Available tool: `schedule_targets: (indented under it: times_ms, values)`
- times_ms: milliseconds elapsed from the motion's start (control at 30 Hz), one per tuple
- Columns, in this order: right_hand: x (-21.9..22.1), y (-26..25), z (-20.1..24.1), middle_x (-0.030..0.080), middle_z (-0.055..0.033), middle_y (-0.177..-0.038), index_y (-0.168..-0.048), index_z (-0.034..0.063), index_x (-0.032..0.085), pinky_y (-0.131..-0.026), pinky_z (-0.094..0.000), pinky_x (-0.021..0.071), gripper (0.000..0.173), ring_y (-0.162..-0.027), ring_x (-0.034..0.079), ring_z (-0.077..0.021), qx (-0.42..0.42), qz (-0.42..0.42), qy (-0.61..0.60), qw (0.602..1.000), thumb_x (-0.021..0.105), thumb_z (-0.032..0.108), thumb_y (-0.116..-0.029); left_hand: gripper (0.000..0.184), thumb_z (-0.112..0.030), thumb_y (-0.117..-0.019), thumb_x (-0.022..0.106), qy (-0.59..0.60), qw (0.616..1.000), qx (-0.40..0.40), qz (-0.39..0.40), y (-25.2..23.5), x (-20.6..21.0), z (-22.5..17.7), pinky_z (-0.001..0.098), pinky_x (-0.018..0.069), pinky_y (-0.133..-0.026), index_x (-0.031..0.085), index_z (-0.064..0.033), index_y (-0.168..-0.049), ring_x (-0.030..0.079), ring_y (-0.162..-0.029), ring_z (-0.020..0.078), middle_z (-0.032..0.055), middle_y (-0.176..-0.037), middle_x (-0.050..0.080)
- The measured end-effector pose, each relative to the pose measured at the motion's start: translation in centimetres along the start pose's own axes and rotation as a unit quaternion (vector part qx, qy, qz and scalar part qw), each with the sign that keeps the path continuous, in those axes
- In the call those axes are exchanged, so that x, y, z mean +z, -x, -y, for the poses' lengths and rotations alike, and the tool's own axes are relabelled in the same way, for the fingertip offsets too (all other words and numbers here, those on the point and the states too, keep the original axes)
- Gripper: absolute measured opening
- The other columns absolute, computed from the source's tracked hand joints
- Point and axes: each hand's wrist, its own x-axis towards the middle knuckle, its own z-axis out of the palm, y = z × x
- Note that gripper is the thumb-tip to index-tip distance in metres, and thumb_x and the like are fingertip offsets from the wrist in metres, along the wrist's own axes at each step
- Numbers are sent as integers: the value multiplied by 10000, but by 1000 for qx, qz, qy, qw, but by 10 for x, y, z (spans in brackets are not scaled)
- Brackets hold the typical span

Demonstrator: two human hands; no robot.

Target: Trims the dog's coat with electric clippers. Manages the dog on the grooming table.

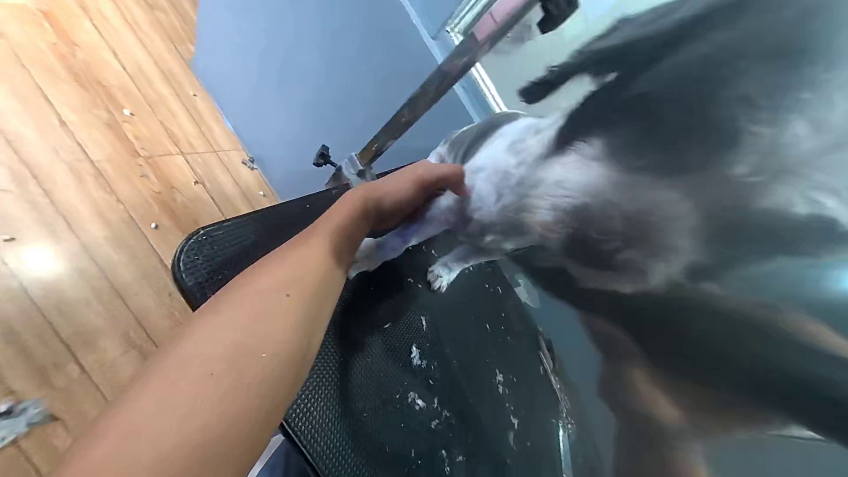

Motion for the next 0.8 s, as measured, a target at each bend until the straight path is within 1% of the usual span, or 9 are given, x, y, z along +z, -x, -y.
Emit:
schedule_targets:
  times_ms: [100,200,300,333,400,500,567,633,800]
  values:
    - [7,4,-8,667,-29,-1250,-1367,79,482,-997,-452,574,732,-1156,666,-190,-17,-102,78,992,897,217,-780,334,-278,-1041,371,-4,1000,-6,13,-2,4,0,282,556,-623,623,-131,-878,645,-699,76,-15,-756,658]
    - [33,8,1,670,35,-1227,-1352,137,518,-968,-367,587,669,-1110,674,-111,-12,-33,101,994,887,250,-806,369,-297,-1062,353,-40,999,20,20,-4,2,0,279,527,-608,627,-127,-883,617,-683,66,-21,-742,627]
    - [45,8,7,724,-26,-1177,-1307,118,580,-935,-424,625,604,-1072,718,-192,29,62,44,997,895,216,-801,384,-317,-1056,359,-68,997,33,22,-6,0,0,298,520,-620,636,-124,-875,609,-686,73,-17,-736,619]
    - [44,6,11,730,-12,-1155,-1289,137,602,-914,-405,632,579,-1053,722,-180,24,68,43,996,897,229,-800,382,-321,-1060,354,-70,997,31,21,-6,1,0,296,508,-620,625,-126,-874,599,-688,73,-18,-737,606]
    - [40,1,20,694,73,-1184,-1312,239,597,-937,-328,594,557,-1088,682,-104,-39,32,93,994,870,294,-829,382,-318,-1071,330,-62,998,29,14,-3,3,-4,282,499,-622,605,-131,-883,589,-691,62,-24,-741,590]
    - [39,-8,25,652,38,-1300,-1417,227,525,-1003,-371,563,627,-1185,650,-147,-115,-34,157,980,826,268,-869,387,-323,-1083,302,-34,999,17,13,-2,6,-6,278,516,-653,603,-123,-945,604,-724,62,-19,-781,604]
    - [48,-9,25,641,38,-1290,-1392,166,509,-1028,-354,539,626,-1183,635,-114,-100,-47,177,978,833,270,-866,383,-322,-1078,298,-22,1000,5,8,-2,8,-6,273,512,-643,600,-129,-945,604,-714,59,-21,-772,605]
    - [50,-6,19,667,13,-1237,-1347,134,551,-988,-378,568,610,-1129,664,-136,-84,-44,160,983,861,258,-837,396,-326,-1082,290,-24,1000,0,7,-1,7,-8,272,510,-644,610,-128,-959,603,-718,59,-19,-781,610]
    - [38,-15,18,680,31,-1211,-1335,194,578,-945,-369,593,578,-1110,677,-137,-88,17,139,986,857,289,-838,398,-327,-1077,288,-9,1000,-1,8,-3,6,-5,273,520,-659,617,-119,-992,616,-732,58,-14,-806,635]
